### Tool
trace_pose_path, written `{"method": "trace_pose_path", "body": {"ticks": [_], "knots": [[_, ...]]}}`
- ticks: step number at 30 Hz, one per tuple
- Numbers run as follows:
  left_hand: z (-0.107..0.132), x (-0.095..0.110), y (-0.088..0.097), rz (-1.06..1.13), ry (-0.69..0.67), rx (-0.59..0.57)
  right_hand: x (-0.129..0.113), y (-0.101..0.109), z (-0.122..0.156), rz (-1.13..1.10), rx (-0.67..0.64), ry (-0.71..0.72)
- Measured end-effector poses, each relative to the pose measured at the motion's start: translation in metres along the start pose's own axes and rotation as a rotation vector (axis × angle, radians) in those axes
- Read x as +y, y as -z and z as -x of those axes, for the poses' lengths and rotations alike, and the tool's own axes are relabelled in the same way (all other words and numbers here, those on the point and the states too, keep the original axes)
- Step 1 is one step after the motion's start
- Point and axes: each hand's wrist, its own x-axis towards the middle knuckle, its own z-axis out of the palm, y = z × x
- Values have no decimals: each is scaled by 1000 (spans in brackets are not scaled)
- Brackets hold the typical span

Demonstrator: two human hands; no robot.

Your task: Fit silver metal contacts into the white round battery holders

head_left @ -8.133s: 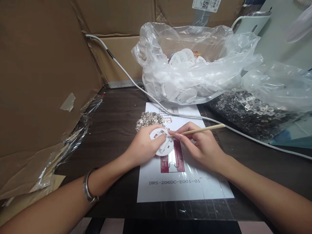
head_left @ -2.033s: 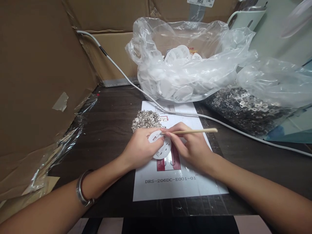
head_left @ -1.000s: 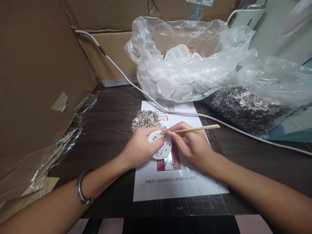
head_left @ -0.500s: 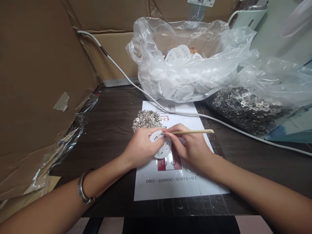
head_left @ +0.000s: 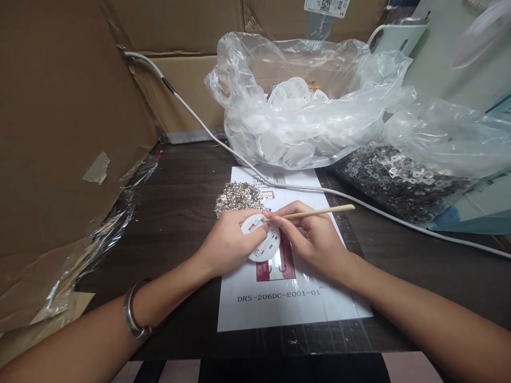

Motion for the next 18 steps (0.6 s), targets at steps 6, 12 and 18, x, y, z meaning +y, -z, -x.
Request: {"method": "trace_pose_path", "body": {"ticks": [6, 12, 18], "knots": [[3, -2, 3, 73, -141, 30, -11, 11, 2, -106, 170, 91], [4, -4, 3, 87, -249, 76, -13, 12, 6, -60, 259, 172], [5, -3, 3, 68, -283, 98, -17, 12, 7, -49, 241, 198]]}}
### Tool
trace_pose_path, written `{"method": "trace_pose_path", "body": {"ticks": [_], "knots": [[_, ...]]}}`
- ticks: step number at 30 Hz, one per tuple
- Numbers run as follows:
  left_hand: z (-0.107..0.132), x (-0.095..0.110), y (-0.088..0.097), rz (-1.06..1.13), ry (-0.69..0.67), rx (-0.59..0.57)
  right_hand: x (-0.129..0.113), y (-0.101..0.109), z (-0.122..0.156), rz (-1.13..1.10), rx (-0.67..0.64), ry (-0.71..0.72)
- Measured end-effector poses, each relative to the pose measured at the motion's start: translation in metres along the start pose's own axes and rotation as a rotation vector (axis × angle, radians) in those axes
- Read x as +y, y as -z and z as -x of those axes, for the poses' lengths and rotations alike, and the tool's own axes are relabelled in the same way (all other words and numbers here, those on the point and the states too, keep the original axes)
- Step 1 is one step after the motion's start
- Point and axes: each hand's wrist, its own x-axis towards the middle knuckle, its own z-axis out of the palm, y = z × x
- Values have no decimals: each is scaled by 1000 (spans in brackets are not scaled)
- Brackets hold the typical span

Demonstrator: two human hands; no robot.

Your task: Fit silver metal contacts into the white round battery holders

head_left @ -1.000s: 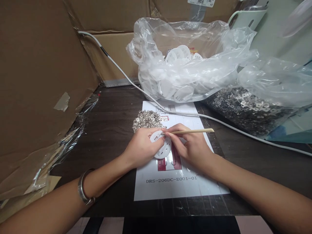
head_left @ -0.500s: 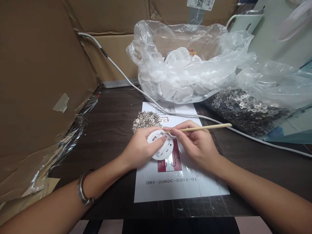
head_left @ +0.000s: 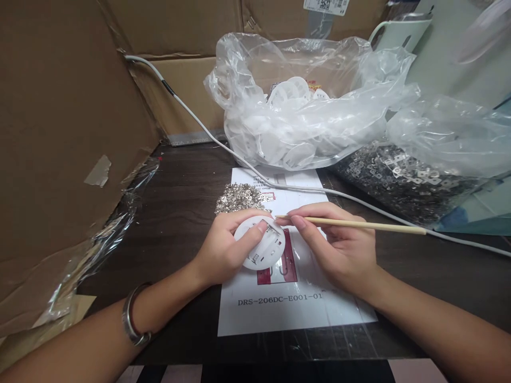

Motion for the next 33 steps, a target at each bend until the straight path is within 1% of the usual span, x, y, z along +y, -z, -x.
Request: {"method": "trace_pose_path", "body": {"ticks": [3, 6, 9, 16, 23, 27, 33], "knots": [[0, 1, 1, -1, -11, -4, -3, 2, 0, 11, -51, -19], [0, 1, 3, -2, 0, -1, -5, 2, -2, 34, -82, -3], [0, 1, 3, -14, 14, -5, -6, 2, -3, 43, -84, 14], [0, 2, 0, -97, -5, 32, -7, 3, -3, 17, -92, -19], [-1, 2, 1, -81, 64, 45, -6, 3, -4, 32, -82, -85], [-1, 2, 1, -76, 72, 60, -5, 3, -4, 31, -73, -81], [-1, 0, 2, -85, 82, 86, -5, 3, -6, 16, -130, -81]]}}
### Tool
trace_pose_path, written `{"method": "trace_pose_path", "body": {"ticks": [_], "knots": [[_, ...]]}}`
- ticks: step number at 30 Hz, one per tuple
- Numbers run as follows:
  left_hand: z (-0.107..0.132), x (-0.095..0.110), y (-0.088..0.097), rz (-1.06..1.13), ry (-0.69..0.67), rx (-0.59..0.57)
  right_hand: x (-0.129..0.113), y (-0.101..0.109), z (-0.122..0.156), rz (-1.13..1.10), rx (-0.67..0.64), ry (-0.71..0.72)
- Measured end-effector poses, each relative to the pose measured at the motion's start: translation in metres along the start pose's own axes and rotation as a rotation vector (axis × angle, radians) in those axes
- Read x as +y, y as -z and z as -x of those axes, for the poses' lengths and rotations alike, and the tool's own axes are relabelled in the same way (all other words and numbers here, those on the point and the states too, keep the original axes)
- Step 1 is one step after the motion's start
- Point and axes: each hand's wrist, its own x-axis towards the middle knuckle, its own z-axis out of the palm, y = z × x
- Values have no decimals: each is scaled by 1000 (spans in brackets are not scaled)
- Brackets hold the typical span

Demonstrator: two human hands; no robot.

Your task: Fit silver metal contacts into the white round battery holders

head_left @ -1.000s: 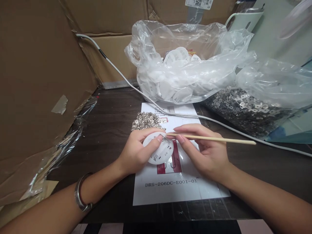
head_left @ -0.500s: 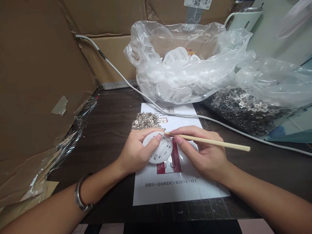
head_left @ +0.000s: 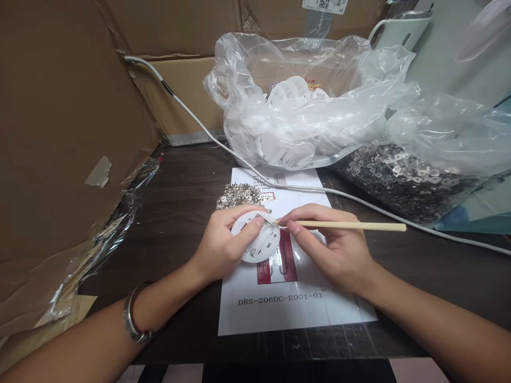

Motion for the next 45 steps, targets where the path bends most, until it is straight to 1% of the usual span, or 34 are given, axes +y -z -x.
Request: {"method": "trace_pose_path", "body": {"ticks": [3, 7, 9, 12, 15, 19, 22, 25, 29, 34, 38, 40, 43, 45], "knots": [[-2, 2, -3, 46, 4, 27, 2, 1, 1, -30, 20, -26], [-9, 14, -13, 137, 41, 66, 5, 4, 2, -158, 140, -175], [-15, 21, -19, 189, 62, 80, 7, 6, 1, -155, 171, -233], [-21, 27, -26, 253, 85, 130, 7, 8, -2, -159, 113, -301], [-21, 25, -30, 285, 109, 145, 6, 6, -4, -309, 66, -396], [-11, 16, -28, 339, 142, 95, 5, 3, -8, -568, 9, -586], [-6, 10, -25, 417, 141, 34, 6, 3, -10, -678, 15, -657], [-3, 8, -24, 428, 156, 3, 7, 5, -11, -724, 57, -673], [-3, 7, -24, 413, 185, -24, 6, 5, -10, -693, 71, -687], [-2, 6, -24, 433, 210, -19, 6, 4, -10, -704, 73, -698], [-2, 6, -25, 447, 200, -5, 8, 4, -10, -704, 72, -700], [-2, 7, -26, 466, 185, -2, 8, 5, -9, -650, 71, -655], [-2, 8, -26, 465, 150, 22, 7, 4, -7, -483, 80, -509], [-2, 9, -27, 438, 120, 56, 5, 2, -6, -417, 98, -421]]}}
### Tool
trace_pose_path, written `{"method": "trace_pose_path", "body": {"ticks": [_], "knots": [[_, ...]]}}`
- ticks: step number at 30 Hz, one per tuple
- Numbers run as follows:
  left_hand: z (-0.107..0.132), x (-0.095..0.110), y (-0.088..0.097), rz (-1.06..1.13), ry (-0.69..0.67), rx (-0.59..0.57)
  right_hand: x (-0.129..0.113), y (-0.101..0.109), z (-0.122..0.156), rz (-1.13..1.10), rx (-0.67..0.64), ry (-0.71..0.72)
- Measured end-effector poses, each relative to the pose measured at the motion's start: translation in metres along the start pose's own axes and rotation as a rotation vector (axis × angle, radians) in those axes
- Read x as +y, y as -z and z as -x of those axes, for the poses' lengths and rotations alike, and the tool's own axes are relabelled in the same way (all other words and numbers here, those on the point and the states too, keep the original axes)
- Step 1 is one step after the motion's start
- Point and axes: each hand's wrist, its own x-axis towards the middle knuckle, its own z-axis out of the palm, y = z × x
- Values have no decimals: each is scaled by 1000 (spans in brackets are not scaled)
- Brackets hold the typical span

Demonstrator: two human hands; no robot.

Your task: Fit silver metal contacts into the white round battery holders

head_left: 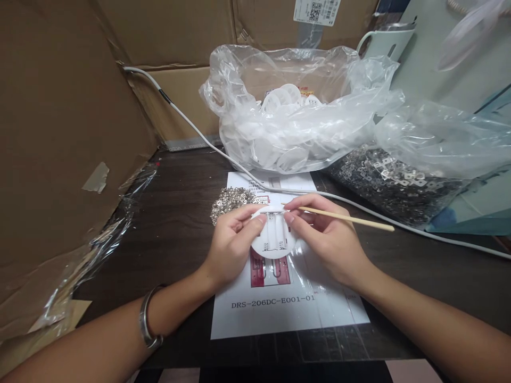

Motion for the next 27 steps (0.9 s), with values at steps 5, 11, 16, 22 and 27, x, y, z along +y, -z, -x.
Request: {"method": "trace_pose_path", "body": {"ticks": [5, 11, 16, 22, 27], "knots": [[1, -1, 1, -55, -55, 58, -2, -3, 2, -8, -14, 29], [2, -1, 2, 0, -59, 23, -4, -1, 2, -37, -61, -93], [0, -3, 4, 25, -52, 12, -2, 0, 2, -84, -83, -149], [0, -2, 2, -97, -134, 23, -3, 3, 1, 239, -22, 178], [-1, 2, 1, -408, -239, 30, 2, 14, -2, 637, 36, 955]]}}
